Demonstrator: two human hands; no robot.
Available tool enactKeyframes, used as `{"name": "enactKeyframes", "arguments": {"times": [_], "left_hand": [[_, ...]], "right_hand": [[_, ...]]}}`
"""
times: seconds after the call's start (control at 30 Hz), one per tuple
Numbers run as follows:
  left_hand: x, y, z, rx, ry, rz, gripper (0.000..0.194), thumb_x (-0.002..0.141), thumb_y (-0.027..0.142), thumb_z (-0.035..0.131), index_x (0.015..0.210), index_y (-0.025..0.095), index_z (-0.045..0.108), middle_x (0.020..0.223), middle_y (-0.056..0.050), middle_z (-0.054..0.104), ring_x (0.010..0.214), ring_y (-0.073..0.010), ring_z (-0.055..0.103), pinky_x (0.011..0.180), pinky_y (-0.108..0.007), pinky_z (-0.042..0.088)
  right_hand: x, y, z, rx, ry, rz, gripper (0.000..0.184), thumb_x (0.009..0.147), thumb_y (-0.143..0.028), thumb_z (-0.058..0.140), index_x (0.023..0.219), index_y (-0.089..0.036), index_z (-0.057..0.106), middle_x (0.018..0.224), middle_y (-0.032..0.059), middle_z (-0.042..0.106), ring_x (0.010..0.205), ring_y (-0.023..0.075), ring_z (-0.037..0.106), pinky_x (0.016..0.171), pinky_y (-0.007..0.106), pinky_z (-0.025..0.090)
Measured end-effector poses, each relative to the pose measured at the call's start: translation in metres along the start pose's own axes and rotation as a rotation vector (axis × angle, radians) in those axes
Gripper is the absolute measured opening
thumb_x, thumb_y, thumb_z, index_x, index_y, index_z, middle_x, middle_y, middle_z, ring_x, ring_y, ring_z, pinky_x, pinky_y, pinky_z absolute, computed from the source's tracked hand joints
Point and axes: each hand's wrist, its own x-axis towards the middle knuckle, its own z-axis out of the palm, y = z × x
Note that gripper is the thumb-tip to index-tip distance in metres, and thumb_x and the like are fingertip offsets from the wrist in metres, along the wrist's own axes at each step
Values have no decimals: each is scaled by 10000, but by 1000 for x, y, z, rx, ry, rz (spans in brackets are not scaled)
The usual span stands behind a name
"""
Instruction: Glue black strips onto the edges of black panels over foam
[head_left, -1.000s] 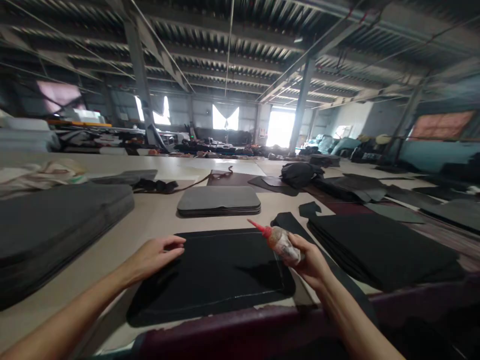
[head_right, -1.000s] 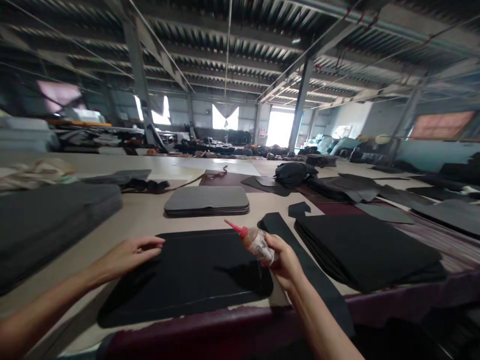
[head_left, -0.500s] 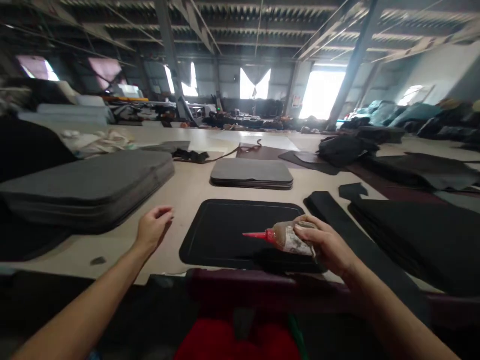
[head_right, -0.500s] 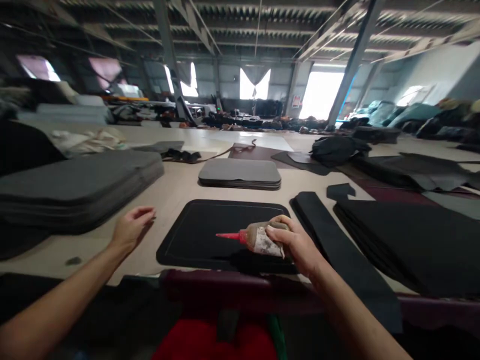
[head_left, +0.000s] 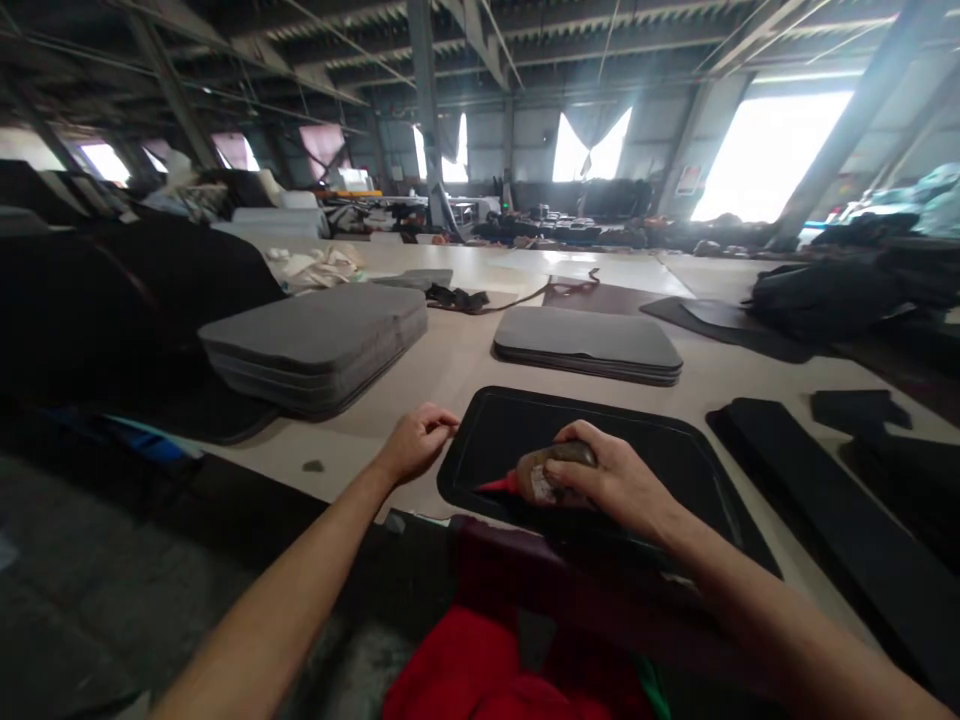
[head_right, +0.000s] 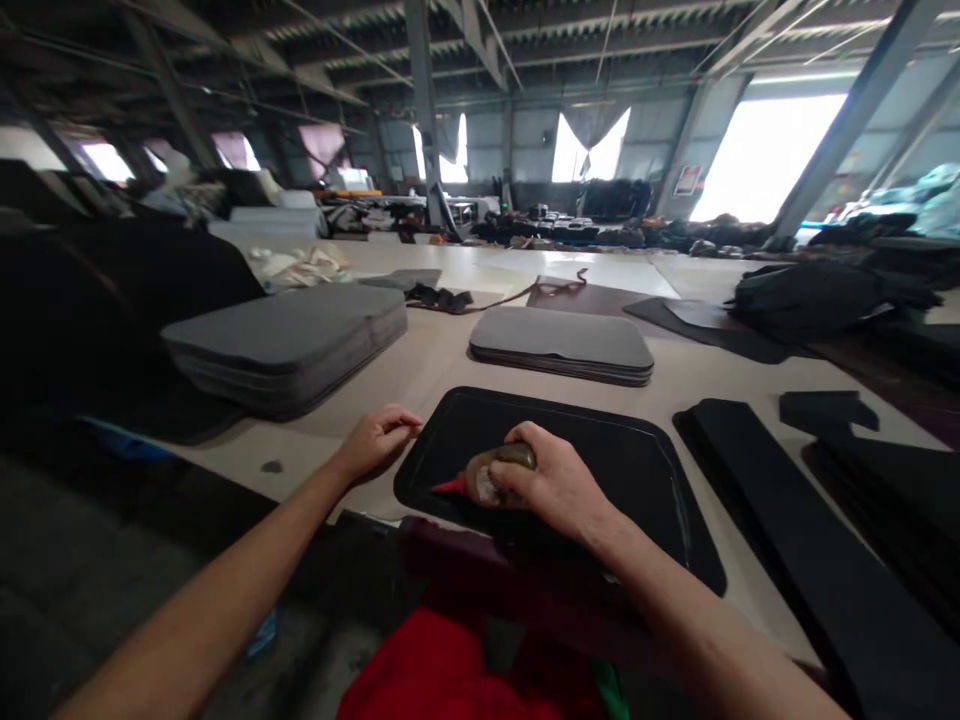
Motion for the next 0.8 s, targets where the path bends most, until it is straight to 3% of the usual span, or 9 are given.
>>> {"name": "enactKeyframes", "arguments": {"times": [0.23, 0.37, 0.5, 0.7, 0.8], "left_hand": [[-3, -5, 7, 82, -28, 88, 224, 793, 172, 544, 842, 218, 757, 879, -21, 726, 866, -179, 655, 814, -293, 494], [-4, -6, 7, 121, -38, 106, 224, 780, 164, 540, 829, 217, 752, 878, -21, 723, 855, -179, 650, 803, -292, 486], [-3, -5, 6, 135, -38, 100, 224, 785, 191, 529, 828, 221, 747, 883, -16, 731, 863, -181, 658, 823, -292, 487], [-1, -2, 0, 119, -51, 79, 226, 824, 305, 531, 831, 236, 746, 880, -9, 739, 853, -198, 674, 798, -276, 494], [3, -9, -2, 148, -84, 2, 247, 816, 415, 560, 853, 267, 754, 936, 9, 750, 898, -213, 683, 822, -264, 500]], "right_hand": [[8, -7, 0, -133, -19, -37, 242, 825, -421, 624, 971, -228, 607, 843, 4, 652, 744, 182, 572, 622, 279, 385], [1, -2, -18, -108, -48, 2, 255, 815, -431, 647, 971, -233, 606, 809, -6, 645, 715, 179, 567, 600, 278, 394], [-10, 17, -44, 4, -36, 118, 263, 805, -431, 665, 966, -229, 617, 759, -17, 641, 691, 175, 569, 583, 273, 406], [-26, 59, -66, 668, 229, 222, 426, 735, -446, 774, 1033, -183, 619, 807, 9, 658, 670, 168, 591, 518, 249, 470], [-28, 73, -70, 963, 354, 243, 349, 775, -383, 738, 1003, -135, 645, 842, 53, 674, 657, 182, 610, 487, 283, 537]]}}
